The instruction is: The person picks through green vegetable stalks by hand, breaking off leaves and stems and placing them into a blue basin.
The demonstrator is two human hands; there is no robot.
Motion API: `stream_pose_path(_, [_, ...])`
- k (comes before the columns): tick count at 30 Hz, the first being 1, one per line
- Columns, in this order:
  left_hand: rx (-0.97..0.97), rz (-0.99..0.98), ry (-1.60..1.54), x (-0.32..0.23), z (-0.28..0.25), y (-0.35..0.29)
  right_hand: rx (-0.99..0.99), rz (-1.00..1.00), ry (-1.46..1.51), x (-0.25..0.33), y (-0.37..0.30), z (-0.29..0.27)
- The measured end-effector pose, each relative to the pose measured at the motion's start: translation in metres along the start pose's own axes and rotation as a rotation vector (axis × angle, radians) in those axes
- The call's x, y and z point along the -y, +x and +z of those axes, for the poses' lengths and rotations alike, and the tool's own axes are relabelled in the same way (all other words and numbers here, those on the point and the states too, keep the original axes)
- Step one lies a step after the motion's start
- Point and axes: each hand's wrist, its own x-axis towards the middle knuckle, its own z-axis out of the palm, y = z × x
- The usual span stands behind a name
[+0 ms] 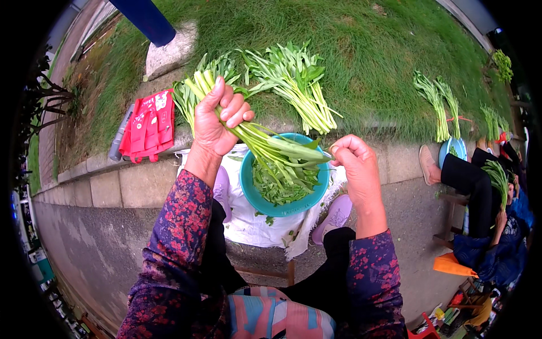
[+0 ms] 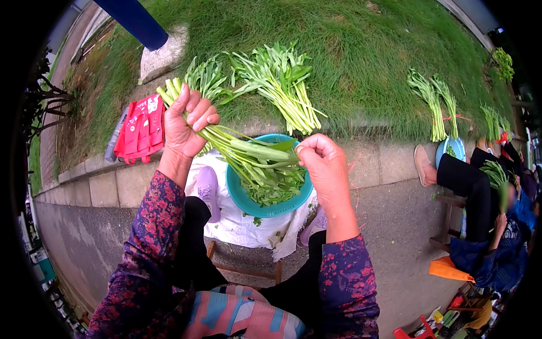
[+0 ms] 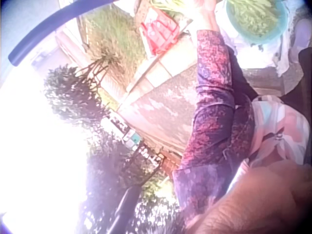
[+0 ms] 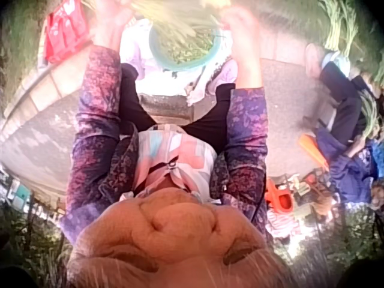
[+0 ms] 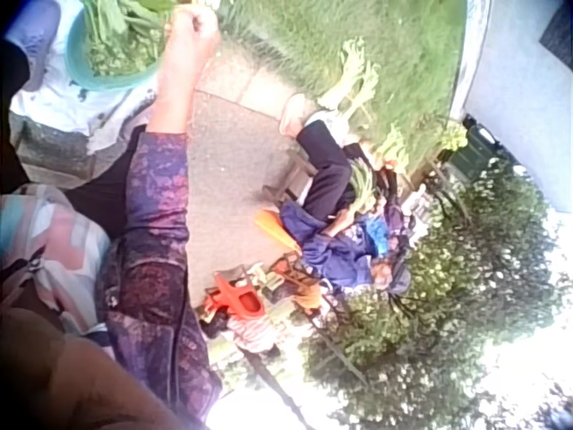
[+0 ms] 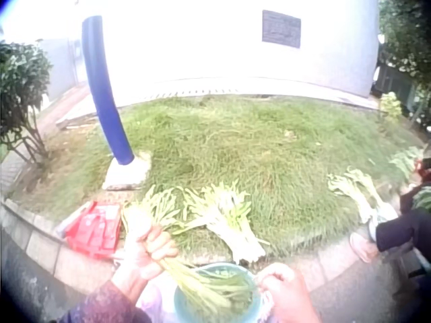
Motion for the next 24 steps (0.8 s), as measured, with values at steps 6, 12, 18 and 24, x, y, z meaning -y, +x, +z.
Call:
stream_pose_path(6, [0.022,0.010,-0.112,-0.011,-0.004,-0.005,-0.029,0.101,0.505,0.006,-0.002,-0.022])
stream_pose_path(12, [0.052,0.048,-0.151,-0.026,-0.012,-0.011,-0.106,0.183,0.650,-0.001,-0.060,-0.010])
stream_pose_path(18, [0.091,0.061,-0.165,-0.037,-0.007,-0.021,-0.131,-0.117,-0.460,-0.015,-0.102,0.019])
stream_pose_path(24, [0.012,0.040,-0.114,-0.034,-0.005,-0.023,-0.233,-0.548,-0.957,-0.015,-0.057,0.036])
